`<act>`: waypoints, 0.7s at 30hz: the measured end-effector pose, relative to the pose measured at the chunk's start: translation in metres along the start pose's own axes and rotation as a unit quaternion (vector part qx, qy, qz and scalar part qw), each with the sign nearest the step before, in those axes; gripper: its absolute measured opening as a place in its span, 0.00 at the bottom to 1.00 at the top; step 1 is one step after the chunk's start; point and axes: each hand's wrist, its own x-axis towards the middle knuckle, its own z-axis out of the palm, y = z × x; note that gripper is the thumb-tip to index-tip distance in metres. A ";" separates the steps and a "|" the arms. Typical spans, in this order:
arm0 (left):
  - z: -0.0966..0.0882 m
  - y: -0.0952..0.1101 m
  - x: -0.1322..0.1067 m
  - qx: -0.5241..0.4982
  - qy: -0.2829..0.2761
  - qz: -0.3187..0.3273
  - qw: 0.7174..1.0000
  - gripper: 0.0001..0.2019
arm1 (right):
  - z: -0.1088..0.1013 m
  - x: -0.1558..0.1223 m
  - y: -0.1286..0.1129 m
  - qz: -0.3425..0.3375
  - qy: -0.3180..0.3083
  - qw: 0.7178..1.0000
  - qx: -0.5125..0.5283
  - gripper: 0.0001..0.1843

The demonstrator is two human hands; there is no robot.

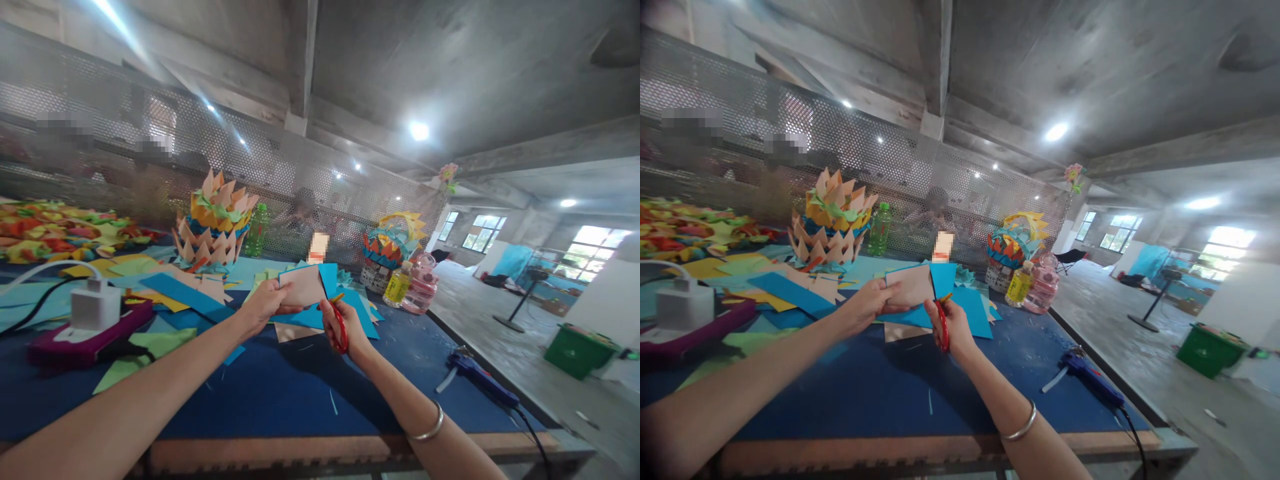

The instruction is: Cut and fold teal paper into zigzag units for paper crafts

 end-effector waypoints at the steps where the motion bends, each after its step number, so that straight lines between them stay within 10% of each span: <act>1: 0.000 -0.001 0.000 0.000 0.001 -0.001 1.000 0.09 | 0.000 0.000 -0.001 0.006 0.000 1.000 0.000 0.32; 21: 0.002 -0.003 -0.002 -0.021 -0.017 -0.026 0.999 0.09 | 0.001 -0.011 -0.012 -0.024 -0.019 0.999 0.019 0.29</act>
